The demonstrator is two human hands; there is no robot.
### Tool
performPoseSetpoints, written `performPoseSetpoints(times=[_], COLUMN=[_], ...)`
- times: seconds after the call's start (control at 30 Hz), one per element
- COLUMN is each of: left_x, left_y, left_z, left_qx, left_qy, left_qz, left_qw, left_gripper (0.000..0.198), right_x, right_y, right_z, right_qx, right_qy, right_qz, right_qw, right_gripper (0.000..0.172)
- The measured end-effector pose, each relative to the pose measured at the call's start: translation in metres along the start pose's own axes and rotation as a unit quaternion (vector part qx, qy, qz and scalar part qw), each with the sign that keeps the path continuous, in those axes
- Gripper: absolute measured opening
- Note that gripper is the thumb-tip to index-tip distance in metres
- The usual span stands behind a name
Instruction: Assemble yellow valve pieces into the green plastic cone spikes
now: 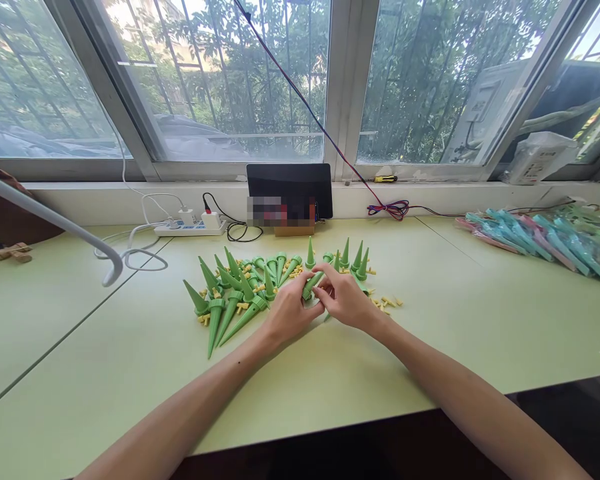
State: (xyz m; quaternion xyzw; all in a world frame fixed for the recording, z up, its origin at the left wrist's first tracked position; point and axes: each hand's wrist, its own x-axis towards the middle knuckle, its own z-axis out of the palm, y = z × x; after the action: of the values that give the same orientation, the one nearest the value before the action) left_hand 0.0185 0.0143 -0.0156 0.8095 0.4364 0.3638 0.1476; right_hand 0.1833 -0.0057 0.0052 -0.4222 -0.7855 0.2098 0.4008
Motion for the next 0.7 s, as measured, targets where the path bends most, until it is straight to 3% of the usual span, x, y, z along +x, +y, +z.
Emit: performPoseSetpoints(times=[0.7], left_x=[0.0001], left_y=[0.0008], left_z=[-0.0007], left_qx=[0.005], left_qy=[-0.011], left_qz=[0.008], left_qw=[1.0], left_gripper=[0.044], right_x=[-0.0009], right_y=[0.0003], right_z=[-0.0001], right_qx=[-0.016], right_qy=[-0.006], right_qz=[-0.014], right_qw=[1.0], right_gripper=[0.035])
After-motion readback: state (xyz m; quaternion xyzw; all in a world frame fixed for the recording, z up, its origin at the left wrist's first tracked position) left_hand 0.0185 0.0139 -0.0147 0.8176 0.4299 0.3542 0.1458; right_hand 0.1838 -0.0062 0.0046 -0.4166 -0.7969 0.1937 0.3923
